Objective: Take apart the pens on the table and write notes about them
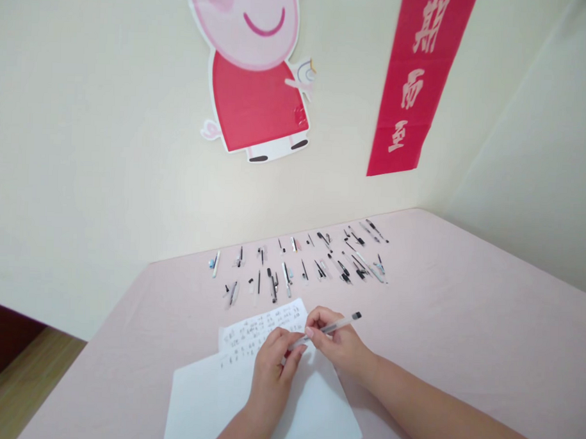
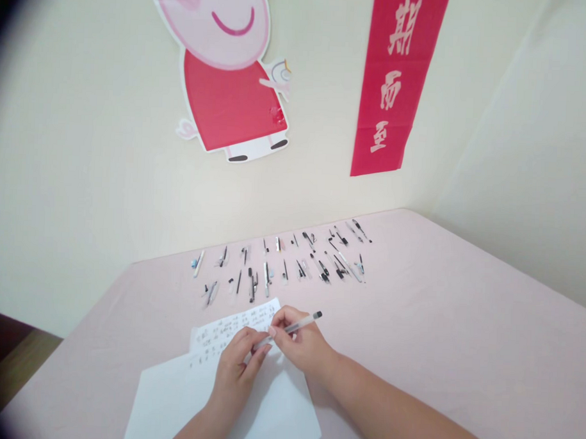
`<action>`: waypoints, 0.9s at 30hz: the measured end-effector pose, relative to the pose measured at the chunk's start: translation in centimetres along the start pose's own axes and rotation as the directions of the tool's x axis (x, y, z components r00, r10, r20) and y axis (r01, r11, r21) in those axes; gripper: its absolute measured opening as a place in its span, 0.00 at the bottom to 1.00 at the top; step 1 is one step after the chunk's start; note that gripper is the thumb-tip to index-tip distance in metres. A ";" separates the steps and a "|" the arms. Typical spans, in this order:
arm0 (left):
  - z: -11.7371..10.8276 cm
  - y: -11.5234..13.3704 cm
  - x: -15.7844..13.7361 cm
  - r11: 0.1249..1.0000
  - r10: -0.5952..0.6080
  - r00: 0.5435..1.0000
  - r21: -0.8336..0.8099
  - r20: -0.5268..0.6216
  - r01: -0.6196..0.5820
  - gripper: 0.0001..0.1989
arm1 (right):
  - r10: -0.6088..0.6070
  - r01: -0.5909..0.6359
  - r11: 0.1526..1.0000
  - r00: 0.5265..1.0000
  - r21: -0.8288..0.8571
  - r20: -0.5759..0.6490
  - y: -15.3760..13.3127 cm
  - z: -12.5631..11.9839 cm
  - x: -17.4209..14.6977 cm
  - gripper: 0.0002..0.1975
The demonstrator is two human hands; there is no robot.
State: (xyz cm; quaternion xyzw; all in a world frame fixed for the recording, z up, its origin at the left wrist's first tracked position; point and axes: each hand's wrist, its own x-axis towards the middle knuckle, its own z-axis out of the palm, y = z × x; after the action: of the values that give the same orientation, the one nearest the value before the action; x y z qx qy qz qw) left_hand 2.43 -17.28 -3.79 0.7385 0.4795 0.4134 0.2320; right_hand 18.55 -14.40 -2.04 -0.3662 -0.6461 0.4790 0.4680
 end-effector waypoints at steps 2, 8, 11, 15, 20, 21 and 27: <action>-0.1 0.1 0.0 1.000 -0.015 1.000 0.019 -0.012 0.015 0.11 | 0.085 -0.085 0.995 0.996 0.061 -0.011 0.4 0.1 0.1 0.12; -0.2 0.1 -0.1 0.997 -0.027 0.998 0.070 -0.052 0.030 0.12 | 0.247 -0.230 0.904 0.969 0.361 -0.002 1.2 0.6 0.5 0.18; -0.1 0.3 -0.2 0.997 -0.009 0.999 0.078 -0.036 0.012 0.13 | 0.316 -0.297 0.840 0.948 0.455 0.037 1.0 0.7 0.6 0.18; 0.1 0.5 -0.4 0.998 0.016 1.000 0.068 -0.016 -0.015 0.17 | 0.341 -0.332 0.771 0.936 0.543 0.088 0.8 0.6 0.8 0.16; 0.3 -0.1 -0.5 0.997 -0.013 0.999 0.076 0.041 0.010 0.19 | 0.372 -0.373 0.710 0.919 0.596 0.132 1.1 0.3 1.0 0.18; 0.4 -0.3 -0.5 0.996 -0.035 0.998 0.081 0.051 0.031 0.19 | 0.374 -0.373 0.708 0.918 0.600 0.130 1.2 0.2 1.0 0.18; 0.6 -0.2 -0.9 0.961 -0.273 0.962 0.058 0.026 0.271 0.12 | 0.366 -0.354 0.718 0.925 0.599 0.107 1.2 0.1 1.0 0.17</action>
State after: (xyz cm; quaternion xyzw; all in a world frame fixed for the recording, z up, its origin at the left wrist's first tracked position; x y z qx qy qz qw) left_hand 2.64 -18.00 -4.62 0.6786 0.5832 0.3520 0.2749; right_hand 18.19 -13.21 -2.98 -0.3189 -0.3695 0.7389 0.4645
